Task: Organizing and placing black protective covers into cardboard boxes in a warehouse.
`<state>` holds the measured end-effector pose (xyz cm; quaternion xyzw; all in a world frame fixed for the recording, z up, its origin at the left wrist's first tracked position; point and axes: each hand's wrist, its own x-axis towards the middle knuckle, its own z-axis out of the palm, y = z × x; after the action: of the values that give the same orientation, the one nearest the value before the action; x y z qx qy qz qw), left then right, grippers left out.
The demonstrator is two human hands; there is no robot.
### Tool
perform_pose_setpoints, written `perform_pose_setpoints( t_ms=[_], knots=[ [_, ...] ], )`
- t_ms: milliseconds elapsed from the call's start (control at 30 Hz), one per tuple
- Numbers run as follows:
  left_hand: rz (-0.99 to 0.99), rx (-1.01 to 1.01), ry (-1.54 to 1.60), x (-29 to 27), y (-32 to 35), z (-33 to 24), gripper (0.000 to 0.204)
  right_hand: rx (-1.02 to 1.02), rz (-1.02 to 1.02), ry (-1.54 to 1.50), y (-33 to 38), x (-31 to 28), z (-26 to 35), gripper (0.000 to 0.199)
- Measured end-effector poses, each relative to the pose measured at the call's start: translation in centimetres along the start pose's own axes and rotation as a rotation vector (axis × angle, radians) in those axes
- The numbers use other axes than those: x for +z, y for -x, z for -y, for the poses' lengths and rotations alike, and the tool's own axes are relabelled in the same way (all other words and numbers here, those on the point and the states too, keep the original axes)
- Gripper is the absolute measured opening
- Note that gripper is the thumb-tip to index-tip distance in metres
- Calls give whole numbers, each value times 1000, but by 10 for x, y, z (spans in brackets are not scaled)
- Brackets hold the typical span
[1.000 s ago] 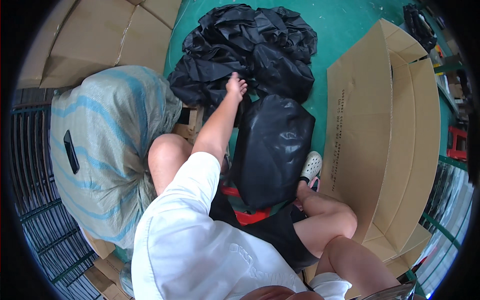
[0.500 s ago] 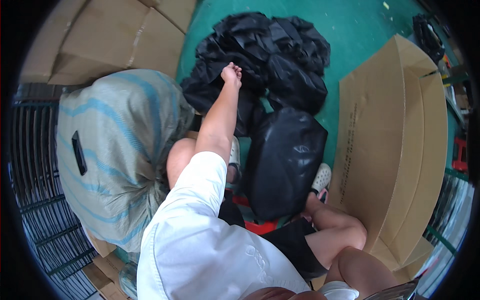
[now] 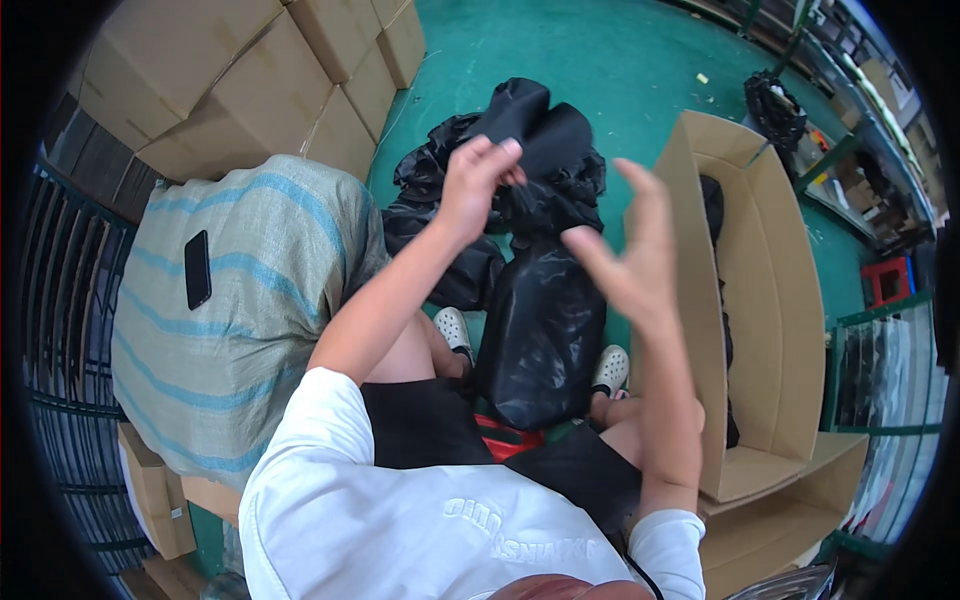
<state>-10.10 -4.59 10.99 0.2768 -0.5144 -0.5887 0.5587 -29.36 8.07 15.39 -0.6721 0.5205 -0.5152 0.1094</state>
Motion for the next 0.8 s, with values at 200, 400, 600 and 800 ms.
perform_pose_setpoints(
  t_ms=[200,400,600,800],
  knots=[
    [146,64,28,47,109,-33,13,28,-82,190,50,46,-8,47],
    [181,579,-665,6,117,-26,51,779,-318,-872,46,-3,41,25],
    [355,-236,-389,-34,192,103,62,778,17,-1561,64,-41,35,28],
    [515,-1253,124,-9,233,157,58,379,-63,-1804,112,-53,56,47]
  ],
)
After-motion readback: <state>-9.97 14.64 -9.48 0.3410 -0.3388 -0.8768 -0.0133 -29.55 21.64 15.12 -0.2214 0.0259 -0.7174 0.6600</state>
